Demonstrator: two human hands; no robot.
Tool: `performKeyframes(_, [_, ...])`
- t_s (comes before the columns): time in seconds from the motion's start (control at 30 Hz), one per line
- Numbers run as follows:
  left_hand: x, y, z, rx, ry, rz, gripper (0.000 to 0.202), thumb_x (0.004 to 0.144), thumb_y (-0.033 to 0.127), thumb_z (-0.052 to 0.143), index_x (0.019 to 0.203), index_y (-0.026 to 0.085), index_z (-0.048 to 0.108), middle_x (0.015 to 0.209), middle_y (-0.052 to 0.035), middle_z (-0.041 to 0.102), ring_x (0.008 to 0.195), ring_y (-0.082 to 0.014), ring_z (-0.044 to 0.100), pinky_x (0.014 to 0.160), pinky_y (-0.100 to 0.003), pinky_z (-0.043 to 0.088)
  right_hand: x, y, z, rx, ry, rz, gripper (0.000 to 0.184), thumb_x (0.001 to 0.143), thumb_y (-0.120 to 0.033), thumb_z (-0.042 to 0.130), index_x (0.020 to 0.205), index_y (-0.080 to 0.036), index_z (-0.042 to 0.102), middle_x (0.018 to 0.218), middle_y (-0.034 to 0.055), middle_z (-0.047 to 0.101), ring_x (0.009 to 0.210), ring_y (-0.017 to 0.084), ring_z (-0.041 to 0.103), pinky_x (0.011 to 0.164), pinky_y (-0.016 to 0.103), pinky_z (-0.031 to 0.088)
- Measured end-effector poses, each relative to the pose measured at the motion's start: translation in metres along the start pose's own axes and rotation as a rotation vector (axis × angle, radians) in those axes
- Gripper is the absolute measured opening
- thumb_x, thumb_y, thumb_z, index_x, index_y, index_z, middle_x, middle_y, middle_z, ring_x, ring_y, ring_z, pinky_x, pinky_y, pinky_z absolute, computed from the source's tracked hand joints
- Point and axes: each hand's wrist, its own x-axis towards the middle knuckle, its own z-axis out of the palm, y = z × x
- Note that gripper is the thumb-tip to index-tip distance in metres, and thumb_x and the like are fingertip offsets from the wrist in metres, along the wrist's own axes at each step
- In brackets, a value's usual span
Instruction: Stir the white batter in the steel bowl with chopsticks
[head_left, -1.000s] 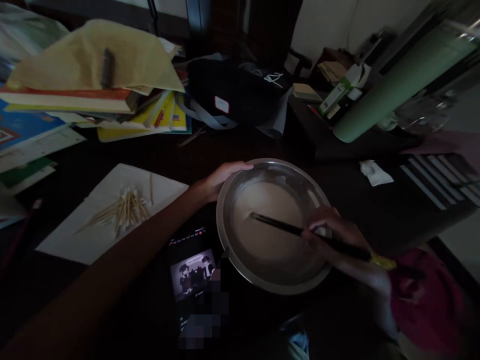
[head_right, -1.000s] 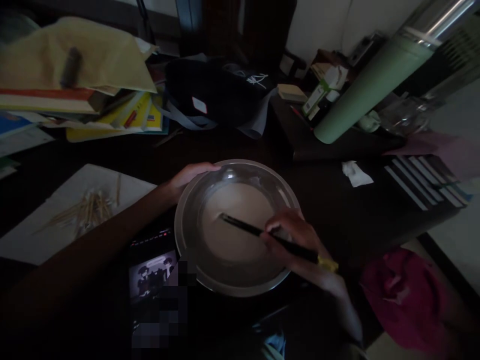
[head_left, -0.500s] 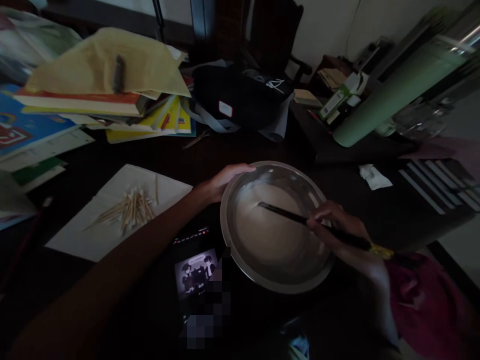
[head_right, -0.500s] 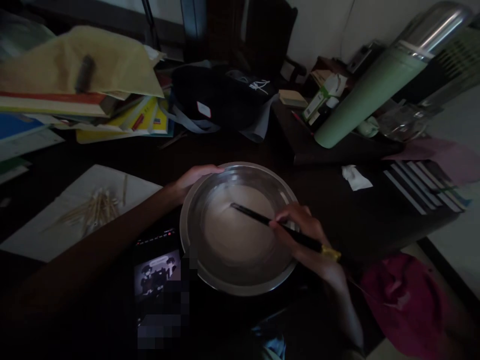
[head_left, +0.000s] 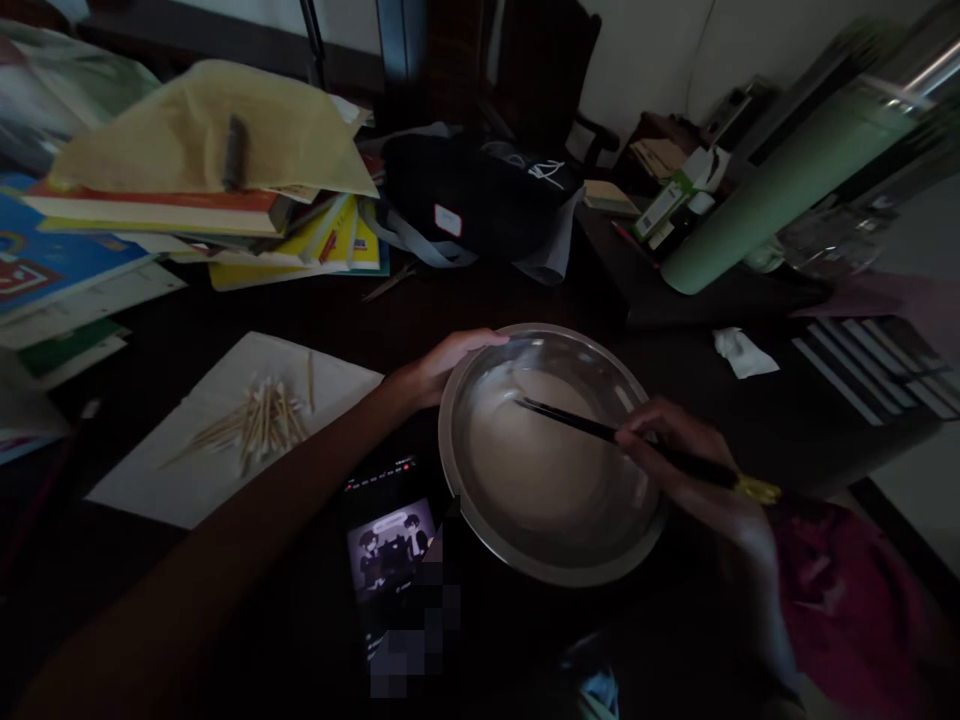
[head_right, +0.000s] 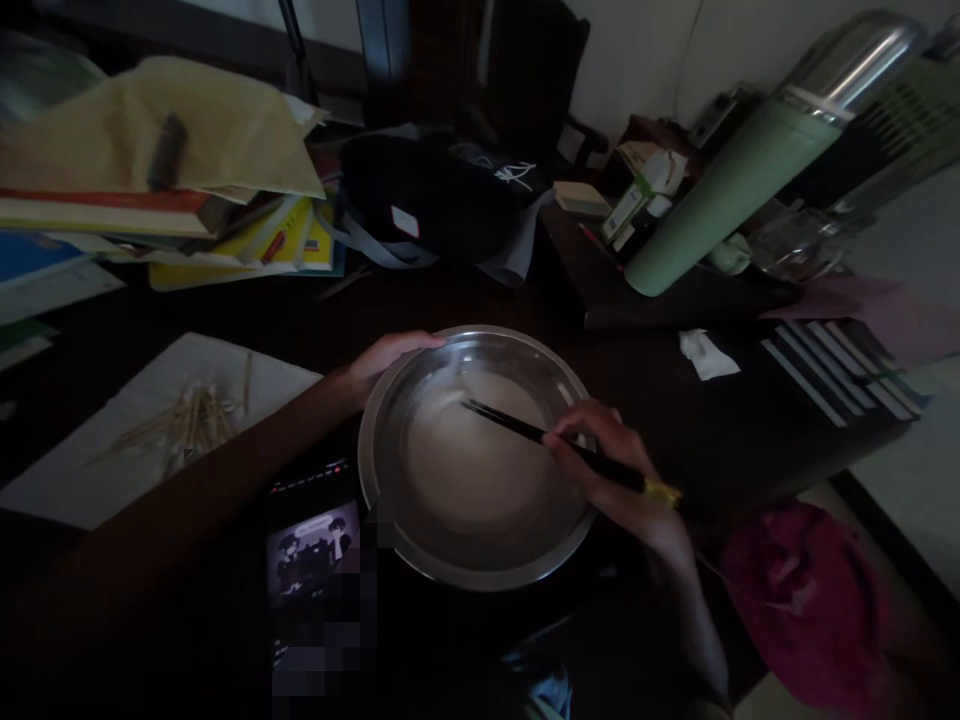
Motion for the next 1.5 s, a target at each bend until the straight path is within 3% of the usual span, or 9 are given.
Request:
performKeyframes(0.23, [-0.001, 0.001, 0.001, -0.026, 0.069, -0.041, 0.025, 0.08, 0.024, 0.05, 0.069, 0.011, 0.069, 0.06, -0.0057, 0.067, 0.053, -0.0127, 0.06, 0.055, -0.023, 0.047, -0.047, 0.004, -0.025, 0.078, -0.143, -0.181, 0.007, 0.079, -0.021, 0.055, 0.078, -0.024, 0.049, 0.073, -0.0015, 0.055, 0.069, 0.012, 0.053, 0.061, 0.026, 0.043])
performKeyframes(0.4, [-0.003, 0.005, 0.006, 0.025, 0.19, -0.06, 0.031, 0.082, 0.023, 0.048, 0.058, 0.014, 0.066, 0.052, -0.0015, 0.064, 0.047, -0.0094, 0.057, 0.051, -0.019, 0.045, 0.009, -0.015, 0.002, 0.152, -0.161, -0.159, 0.009, 0.081, -0.031, 0.055, 0.08, -0.022, 0.053, 0.079, 0.0, 0.057, 0.079, 0.013, 0.054, 0.073, 0.029, 0.042])
performKeyframes(0.53, [-0.005, 0.007, 0.01, 0.047, 0.255, -0.049, 0.03, 0.081, 0.019, 0.048, 0.057, 0.015, 0.065, 0.049, 0.0, 0.062, 0.044, -0.0083, 0.054, 0.05, -0.018, 0.044, 0.028, 0.006, -0.027, 0.154, -0.135, -0.153, 0.011, 0.082, -0.031, 0.054, 0.08, -0.021, 0.055, 0.079, -0.0014, 0.058, 0.076, 0.012, 0.053, 0.088, 0.038, 0.034])
performKeyframes(0.77, [-0.007, 0.007, 0.01, 0.079, 0.299, -0.064, 0.025, 0.078, 0.021, 0.051, 0.059, 0.013, 0.066, 0.051, -0.0013, 0.063, 0.046, -0.0104, 0.057, 0.051, -0.02, 0.045, 0.039, 0.008, -0.022, 0.304, -0.405, -0.374, 0.017, 0.079, -0.034, 0.058, 0.076, -0.018, 0.057, 0.077, -0.0001, 0.059, 0.073, 0.009, 0.055, 0.068, 0.024, 0.044])
performKeyframes(0.93, [-0.009, 0.01, 0.013, 0.097, 0.326, -0.068, 0.02, 0.075, 0.02, 0.055, 0.058, 0.016, 0.065, 0.051, 0.0011, 0.063, 0.046, -0.0093, 0.057, 0.051, -0.019, 0.045, 0.084, 0.006, -0.021, 0.346, -0.365, -0.392, 0.019, 0.084, -0.034, 0.051, 0.078, -0.016, 0.053, 0.07, -0.0016, 0.058, 0.069, 0.008, 0.054, 0.066, 0.023, 0.042])
performKeyframes(1.1, [-0.011, 0.01, 0.017, 0.09, 0.334, -0.064, 0.021, 0.075, 0.018, 0.055, 0.058, 0.016, 0.066, 0.051, 0.0005, 0.064, 0.046, -0.0102, 0.057, 0.051, -0.02, 0.046, 0.074, 0.038, -0.052, 0.311, -0.479, -0.463, 0.019, 0.08, -0.032, 0.058, 0.075, -0.015, 0.057, 0.067, -0.0016, 0.058, 0.066, 0.008, 0.054, 0.068, 0.025, 0.04])
performKeyframes(1.2, [-0.01, 0.01, 0.017, 0.081, 0.34, -0.062, 0.023, 0.076, 0.018, 0.054, 0.057, 0.016, 0.065, 0.049, 0.0008, 0.063, 0.045, -0.0103, 0.057, 0.05, -0.02, 0.046, 0.071, 0.034, -0.038, 0.313, -0.529, -0.516, 0.019, 0.076, -0.034, 0.063, 0.076, -0.016, 0.06, 0.076, 0.0003, 0.06, 0.075, 0.009, 0.055, 0.074, 0.025, 0.041])
performKeyframes(1.33, [-0.01, 0.01, 0.017, 0.08, 0.349, -0.073, 0.025, 0.078, 0.018, 0.051, 0.057, 0.016, 0.066, 0.049, 0.0007, 0.064, 0.044, -0.0101, 0.057, 0.049, -0.02, 0.045, 0.075, 0.02, -0.01, 0.326, -0.437, -0.467, 0.023, 0.082, -0.039, 0.054, 0.083, -0.016, 0.057, 0.079, 0.0007, 0.06, 0.075, 0.009, 0.055, 0.069, 0.024, 0.042])
performKeyframes(1.5, [-0.01, 0.01, 0.017, 0.081, 0.359, -0.069, 0.029, 0.079, 0.018, 0.049, 0.055, 0.015, 0.065, 0.048, 0.0004, 0.063, 0.043, -0.0085, 0.056, 0.049, -0.018, 0.044, 0.069, 0.033, -0.039, 0.246, -0.286, -0.391, 0.019, 0.084, -0.035, 0.052, 0.081, -0.016, 0.056, 0.076, 0.0007, 0.058, 0.077, 0.011, 0.052, 0.077, 0.029, 0.037])
